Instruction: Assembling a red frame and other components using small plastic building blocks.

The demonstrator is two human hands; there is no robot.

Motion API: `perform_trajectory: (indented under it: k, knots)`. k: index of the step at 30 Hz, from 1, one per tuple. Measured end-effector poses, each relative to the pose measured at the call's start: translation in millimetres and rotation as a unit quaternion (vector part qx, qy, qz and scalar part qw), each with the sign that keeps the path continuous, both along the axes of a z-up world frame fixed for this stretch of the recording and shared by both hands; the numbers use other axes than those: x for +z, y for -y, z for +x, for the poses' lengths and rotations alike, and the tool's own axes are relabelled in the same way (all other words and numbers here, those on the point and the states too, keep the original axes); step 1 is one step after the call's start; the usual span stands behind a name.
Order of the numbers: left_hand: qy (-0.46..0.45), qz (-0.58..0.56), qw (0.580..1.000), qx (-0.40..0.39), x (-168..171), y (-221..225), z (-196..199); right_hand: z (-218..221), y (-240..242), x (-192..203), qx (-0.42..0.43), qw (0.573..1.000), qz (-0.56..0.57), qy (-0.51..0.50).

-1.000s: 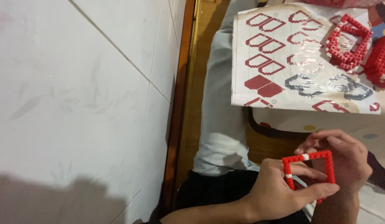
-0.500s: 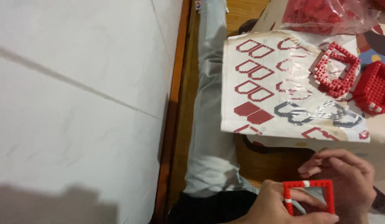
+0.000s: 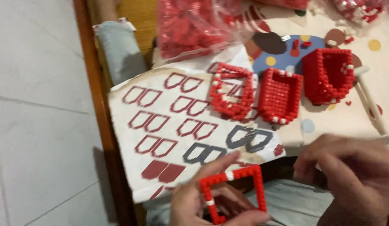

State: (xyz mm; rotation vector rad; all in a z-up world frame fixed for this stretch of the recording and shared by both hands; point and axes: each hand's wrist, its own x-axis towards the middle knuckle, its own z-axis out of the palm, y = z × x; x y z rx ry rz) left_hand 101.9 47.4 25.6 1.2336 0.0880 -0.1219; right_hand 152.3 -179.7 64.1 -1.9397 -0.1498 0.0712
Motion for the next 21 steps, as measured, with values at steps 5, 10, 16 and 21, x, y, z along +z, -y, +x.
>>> perform_trajectory:
  k: [5, 10, 16, 21]
  knots:
    - [-0.098, 0.051, 0.994, -0.014, -2.6, 2.9, 26.2, 40.9, 14.7, 0.9, -0.133, 0.976, -0.171, -0.019]
    - [-0.047, 0.052, 0.998, -0.006, -6.9, 3.5, 53.1, 84.6, 32.8, -2.0, -0.021, 0.968, -0.246, 0.033]
    - [0.016, 0.097, 0.994, -0.036, 12.5, 5.0, 86.7, 121.5, 18.4, 17.4, 0.146, 0.95, -0.274, -0.014]
    - [0.037, 0.107, 0.992, -0.059, 21.2, 22.8, 101.8, 126.0, -5.5, 21.0, 0.203, 0.964, -0.173, -0.009]
